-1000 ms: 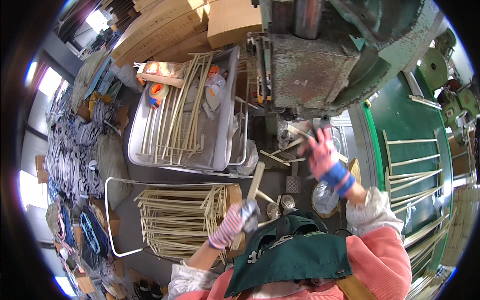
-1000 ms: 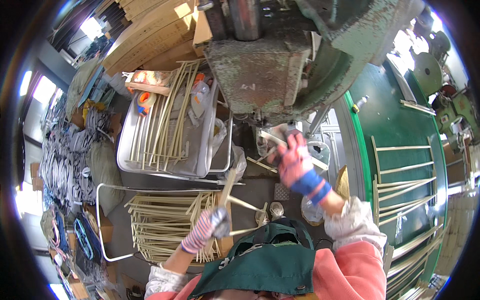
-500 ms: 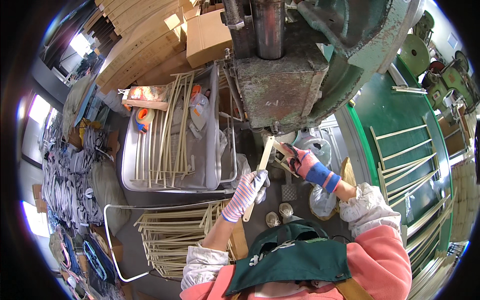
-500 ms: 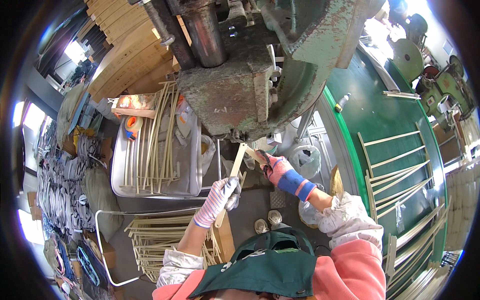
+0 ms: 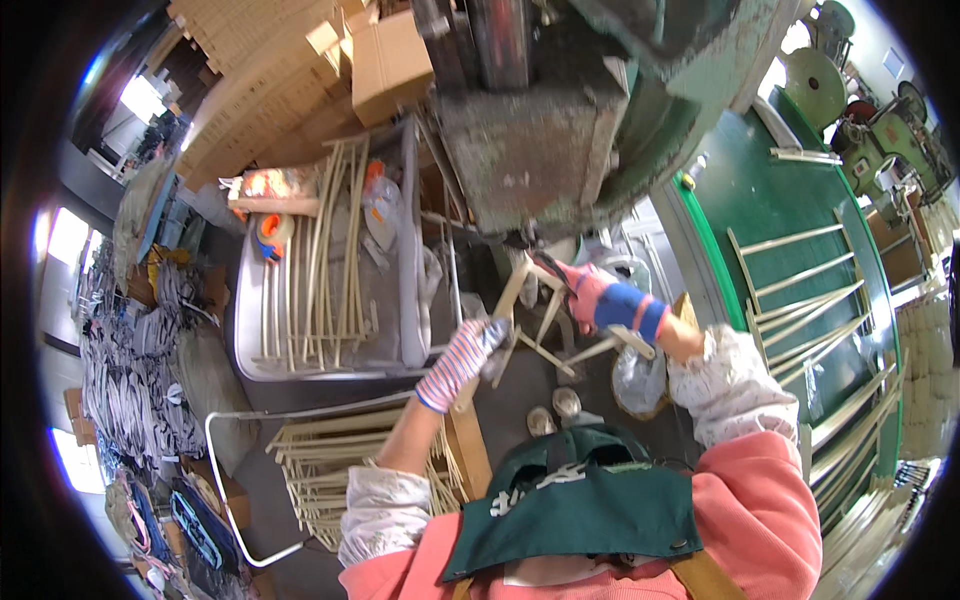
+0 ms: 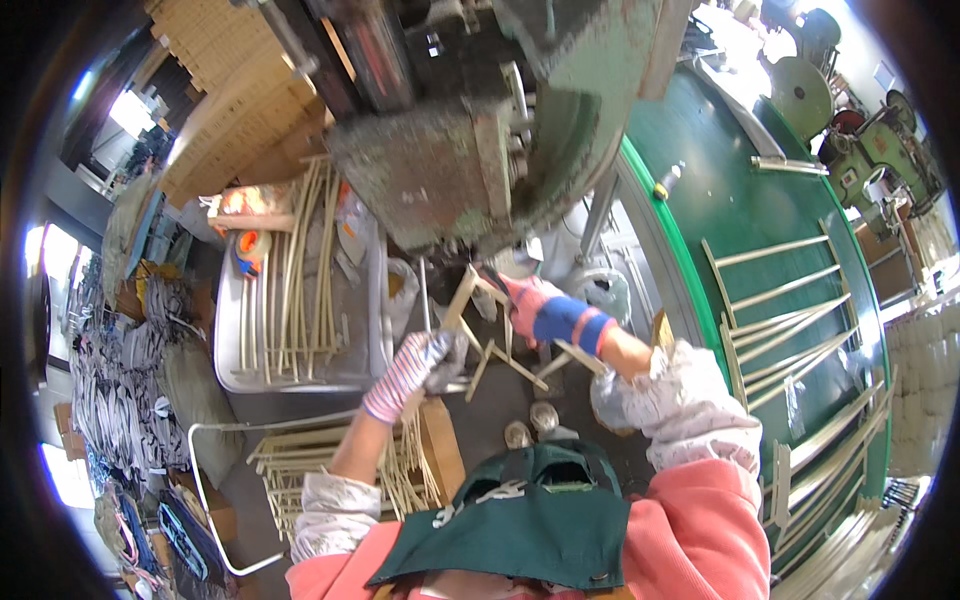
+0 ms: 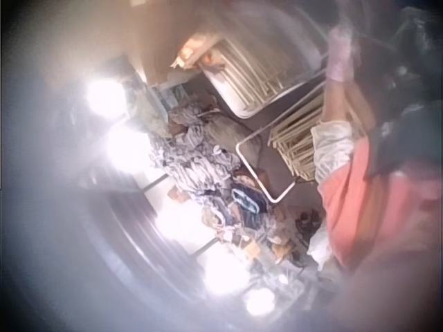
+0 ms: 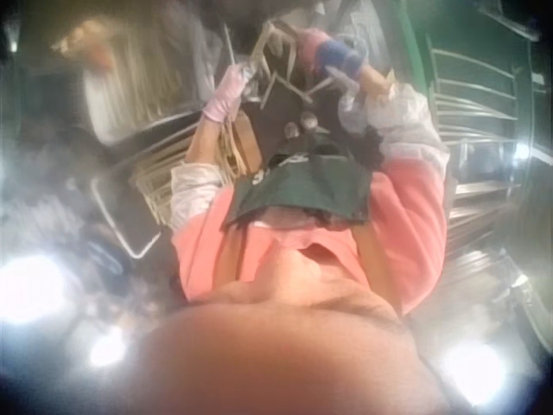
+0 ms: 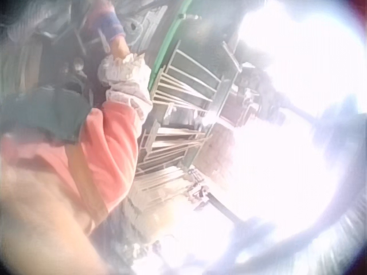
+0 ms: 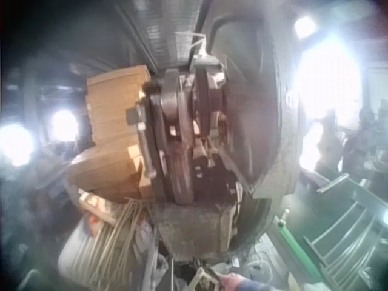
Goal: The person repeatedly picks up thin wooden sticks and a pre-assembled frame, then uses a hydraulic press to join the sticks to the frame. After each press, the person removes the assembled frame and places it in a stack on the floor. The process is repeated multiple times throughout the clip.
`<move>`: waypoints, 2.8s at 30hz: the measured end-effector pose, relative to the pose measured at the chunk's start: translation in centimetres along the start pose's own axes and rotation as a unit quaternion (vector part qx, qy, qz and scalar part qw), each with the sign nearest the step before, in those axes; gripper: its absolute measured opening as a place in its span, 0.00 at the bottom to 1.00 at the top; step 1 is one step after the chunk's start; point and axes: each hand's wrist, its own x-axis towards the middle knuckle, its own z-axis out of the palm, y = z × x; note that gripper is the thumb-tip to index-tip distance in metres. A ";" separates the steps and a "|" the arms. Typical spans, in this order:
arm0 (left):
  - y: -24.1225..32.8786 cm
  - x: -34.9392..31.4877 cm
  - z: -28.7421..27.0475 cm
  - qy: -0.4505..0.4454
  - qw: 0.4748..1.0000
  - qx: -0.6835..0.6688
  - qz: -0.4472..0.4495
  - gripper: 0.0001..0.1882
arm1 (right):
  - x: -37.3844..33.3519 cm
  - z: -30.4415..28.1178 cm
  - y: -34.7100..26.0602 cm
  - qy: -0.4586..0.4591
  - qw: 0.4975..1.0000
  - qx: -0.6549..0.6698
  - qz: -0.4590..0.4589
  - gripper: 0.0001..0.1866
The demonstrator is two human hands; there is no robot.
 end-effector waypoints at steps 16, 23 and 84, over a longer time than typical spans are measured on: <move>3.1 -2.0 -0.5 0.021 0.996 -0.053 -0.069 0.13 | -1.1 1.9 0.7 0.096 0.995 0.011 -0.023 0.31; 2.9 -0.5 -1.8 0.022 0.997 -0.042 -0.057 0.10 | -1.9 2.7 4.7 0.245 0.965 -0.012 -0.092 0.08; 6.0 -11.9 6.6 -0.188 0.957 0.151 0.161 0.18 | -12.5 1.6 -2.8 0.037 0.982 0.168 -0.080 0.12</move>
